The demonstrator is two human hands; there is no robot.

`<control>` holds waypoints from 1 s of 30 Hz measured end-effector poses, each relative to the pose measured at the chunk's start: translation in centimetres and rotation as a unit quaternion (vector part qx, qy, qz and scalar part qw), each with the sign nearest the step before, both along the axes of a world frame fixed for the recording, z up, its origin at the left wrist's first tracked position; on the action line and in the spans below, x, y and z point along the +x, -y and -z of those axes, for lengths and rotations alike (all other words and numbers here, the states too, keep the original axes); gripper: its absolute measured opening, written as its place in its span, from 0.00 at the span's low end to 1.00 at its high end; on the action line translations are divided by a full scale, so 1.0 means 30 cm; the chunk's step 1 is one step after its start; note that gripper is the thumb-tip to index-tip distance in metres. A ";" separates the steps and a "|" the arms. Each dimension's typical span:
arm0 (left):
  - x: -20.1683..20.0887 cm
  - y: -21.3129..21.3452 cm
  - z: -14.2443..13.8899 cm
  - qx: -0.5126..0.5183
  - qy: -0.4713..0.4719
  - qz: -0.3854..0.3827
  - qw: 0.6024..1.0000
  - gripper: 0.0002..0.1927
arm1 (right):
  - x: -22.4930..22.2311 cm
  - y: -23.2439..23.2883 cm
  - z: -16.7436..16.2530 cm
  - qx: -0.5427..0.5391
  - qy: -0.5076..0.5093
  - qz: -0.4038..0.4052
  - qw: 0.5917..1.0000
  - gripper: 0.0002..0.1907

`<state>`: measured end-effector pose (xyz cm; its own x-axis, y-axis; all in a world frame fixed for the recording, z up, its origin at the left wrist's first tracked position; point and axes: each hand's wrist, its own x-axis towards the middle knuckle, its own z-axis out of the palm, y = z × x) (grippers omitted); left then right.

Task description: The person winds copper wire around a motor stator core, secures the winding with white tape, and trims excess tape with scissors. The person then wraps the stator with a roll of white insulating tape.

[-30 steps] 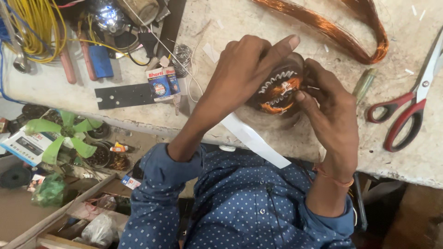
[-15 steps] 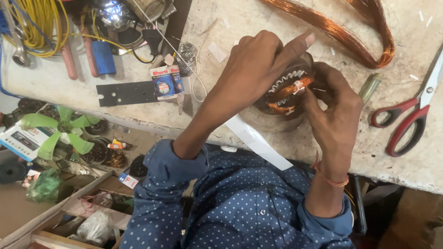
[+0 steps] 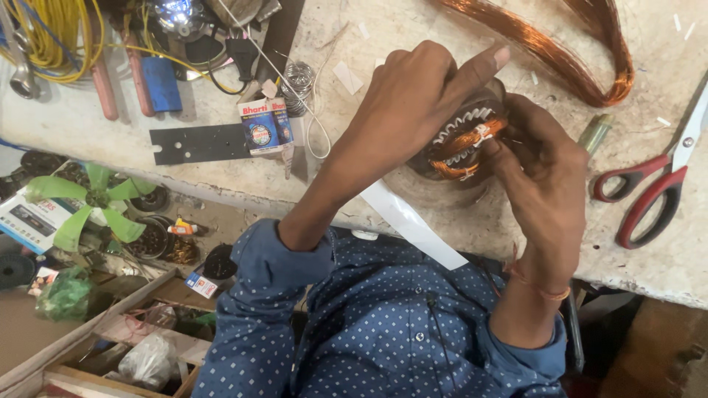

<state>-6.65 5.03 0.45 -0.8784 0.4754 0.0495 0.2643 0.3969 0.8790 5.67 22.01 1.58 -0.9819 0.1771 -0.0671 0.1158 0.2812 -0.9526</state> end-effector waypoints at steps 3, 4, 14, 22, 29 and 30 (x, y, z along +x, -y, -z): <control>0.003 -0.005 0.002 0.019 0.019 0.005 1.000 0.39 | -0.002 0.011 0.018 0.000 -0.022 0.001 1.000 0.24; 0.003 -0.006 0.003 0.023 0.015 0.010 1.000 0.38 | -0.003 0.014 0.018 -0.005 -0.032 0.001 0.999 0.24; 0.035 -0.014 -0.012 0.084 -0.074 0.014 0.994 0.38 | 0.001 0.013 -0.019 0.032 0.006 -0.017 0.999 0.28; 0.095 -0.068 -0.075 -0.047 -0.057 -0.015 0.997 0.34 | -0.006 0.045 -0.067 0.191 0.132 0.007 0.973 0.29; 0.078 -0.074 -0.081 -0.041 -0.072 -0.012 0.996 0.33 | 0.018 0.033 -0.092 -0.070 0.026 -0.012 0.997 0.25; 0.080 -0.078 -0.080 -0.042 -0.078 -0.015 0.996 0.33 | 0.016 0.031 -0.082 -0.051 0.009 -0.042 0.998 0.24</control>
<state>-4.24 7.37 2.84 -0.8766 0.4577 0.1486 0.3829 0.4763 0.7915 6.15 21.06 4.05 -0.9914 0.0853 -0.0992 0.1141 0.1921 -0.9747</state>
